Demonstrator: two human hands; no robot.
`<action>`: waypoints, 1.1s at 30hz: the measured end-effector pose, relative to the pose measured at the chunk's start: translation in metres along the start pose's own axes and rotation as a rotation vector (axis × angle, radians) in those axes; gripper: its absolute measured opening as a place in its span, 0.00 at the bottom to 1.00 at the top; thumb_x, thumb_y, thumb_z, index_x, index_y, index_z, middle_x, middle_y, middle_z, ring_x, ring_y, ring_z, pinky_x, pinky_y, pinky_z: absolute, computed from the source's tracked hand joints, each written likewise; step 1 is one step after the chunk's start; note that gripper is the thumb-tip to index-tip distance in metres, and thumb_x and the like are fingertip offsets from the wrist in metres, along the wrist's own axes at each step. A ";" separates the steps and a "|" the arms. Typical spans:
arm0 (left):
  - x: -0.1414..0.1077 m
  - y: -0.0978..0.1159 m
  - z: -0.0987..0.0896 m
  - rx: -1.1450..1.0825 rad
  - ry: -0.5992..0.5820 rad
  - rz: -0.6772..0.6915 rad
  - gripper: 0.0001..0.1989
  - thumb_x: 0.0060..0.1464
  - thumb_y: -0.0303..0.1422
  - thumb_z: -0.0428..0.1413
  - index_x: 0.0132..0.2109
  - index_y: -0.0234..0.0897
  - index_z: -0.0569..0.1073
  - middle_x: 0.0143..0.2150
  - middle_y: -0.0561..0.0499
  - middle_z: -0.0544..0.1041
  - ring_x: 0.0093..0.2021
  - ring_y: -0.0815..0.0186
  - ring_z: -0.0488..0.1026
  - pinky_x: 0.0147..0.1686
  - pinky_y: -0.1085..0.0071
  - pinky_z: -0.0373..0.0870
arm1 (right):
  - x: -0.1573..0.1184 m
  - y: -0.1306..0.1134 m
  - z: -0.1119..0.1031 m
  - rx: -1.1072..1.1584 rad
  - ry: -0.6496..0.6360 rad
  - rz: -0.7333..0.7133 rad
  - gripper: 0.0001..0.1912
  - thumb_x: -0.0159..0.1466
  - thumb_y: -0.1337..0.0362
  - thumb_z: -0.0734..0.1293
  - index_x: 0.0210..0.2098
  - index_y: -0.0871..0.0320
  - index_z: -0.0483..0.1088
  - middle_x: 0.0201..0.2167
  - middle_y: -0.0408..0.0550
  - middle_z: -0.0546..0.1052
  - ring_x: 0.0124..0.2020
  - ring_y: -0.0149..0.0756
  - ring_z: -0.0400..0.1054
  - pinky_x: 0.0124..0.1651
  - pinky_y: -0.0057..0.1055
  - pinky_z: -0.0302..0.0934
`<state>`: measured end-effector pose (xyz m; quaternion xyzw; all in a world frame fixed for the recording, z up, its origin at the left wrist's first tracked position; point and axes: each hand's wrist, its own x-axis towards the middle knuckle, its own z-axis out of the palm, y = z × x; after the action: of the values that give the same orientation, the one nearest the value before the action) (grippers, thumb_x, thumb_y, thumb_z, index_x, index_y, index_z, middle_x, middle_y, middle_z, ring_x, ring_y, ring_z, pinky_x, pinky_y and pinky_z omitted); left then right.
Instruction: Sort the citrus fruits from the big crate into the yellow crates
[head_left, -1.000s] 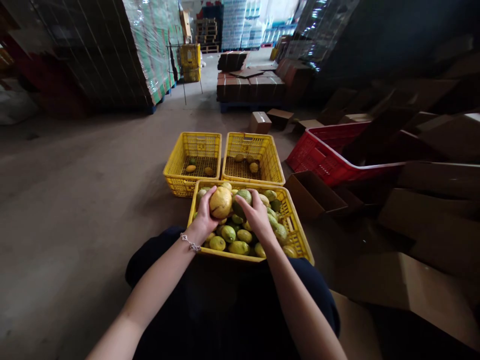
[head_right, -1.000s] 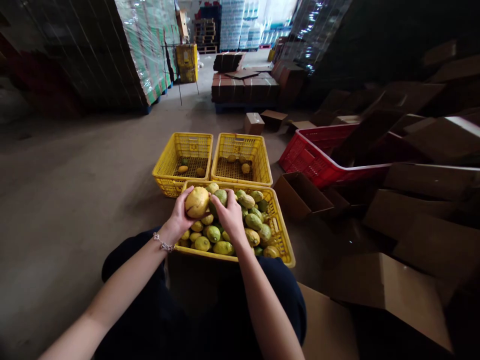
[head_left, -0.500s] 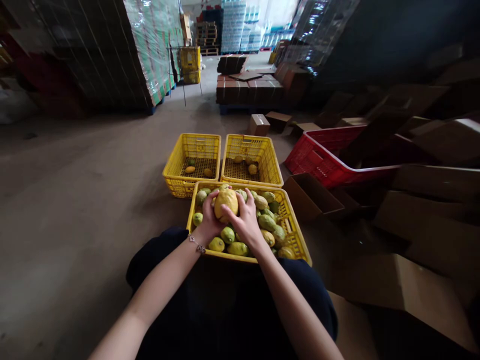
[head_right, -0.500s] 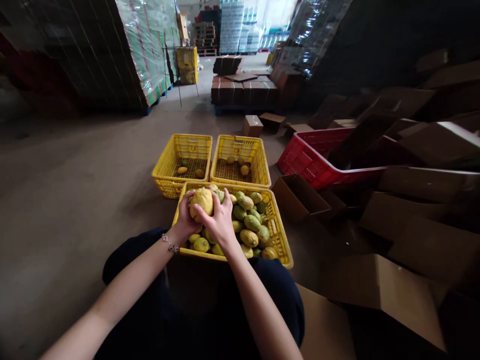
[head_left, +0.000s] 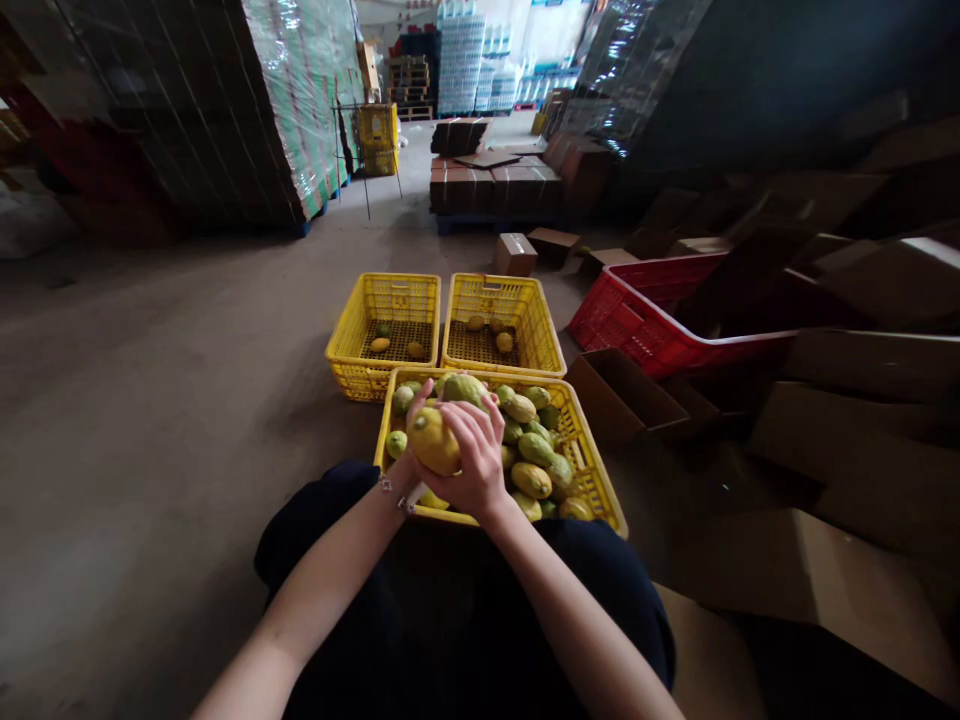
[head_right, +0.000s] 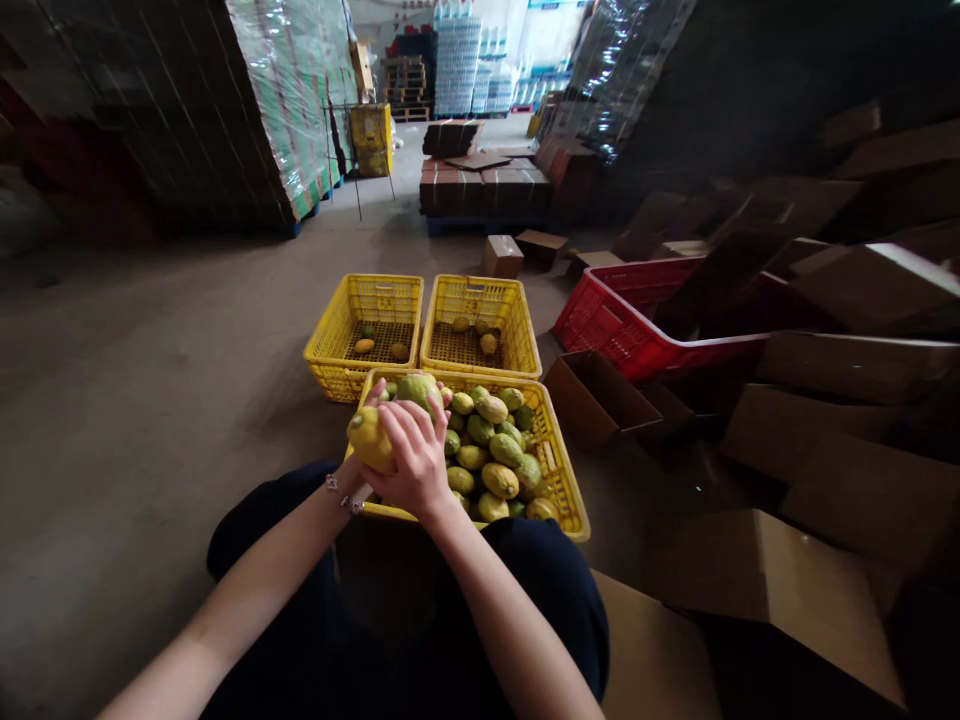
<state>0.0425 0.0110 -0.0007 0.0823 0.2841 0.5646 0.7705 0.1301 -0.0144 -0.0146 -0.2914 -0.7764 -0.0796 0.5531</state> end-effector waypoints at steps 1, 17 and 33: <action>0.000 0.003 0.002 -0.003 -0.009 0.019 0.19 0.58 0.51 0.59 0.48 0.43 0.79 0.38 0.46 0.82 0.48 0.53 0.81 0.53 0.56 0.79 | 0.000 -0.001 -0.001 0.000 -0.001 -0.058 0.35 0.60 0.62 0.70 0.66 0.50 0.60 0.48 0.52 0.83 0.47 0.50 0.78 0.59 0.55 0.67; -0.002 0.023 -0.001 0.537 -0.163 0.858 0.24 0.63 0.46 0.49 0.28 0.39 0.79 0.30 0.47 0.77 0.35 0.60 0.74 0.42 0.64 0.73 | 0.014 0.033 -0.036 0.265 0.032 0.244 0.32 0.57 0.71 0.71 0.59 0.49 0.62 0.52 0.53 0.78 0.52 0.49 0.75 0.53 0.51 0.73; -0.023 0.022 0.003 0.559 -0.048 0.795 0.18 0.60 0.38 0.50 0.27 0.41 0.80 0.32 0.45 0.79 0.42 0.54 0.75 0.51 0.63 0.71 | 0.009 0.028 -0.031 0.159 -0.026 0.126 0.30 0.59 0.70 0.67 0.60 0.50 0.63 0.52 0.55 0.78 0.55 0.54 0.74 0.57 0.59 0.69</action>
<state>0.0215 -0.0022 0.0196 0.4015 0.3535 0.7152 0.4497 0.1686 -0.0023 -0.0004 -0.2957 -0.7675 0.0207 0.5684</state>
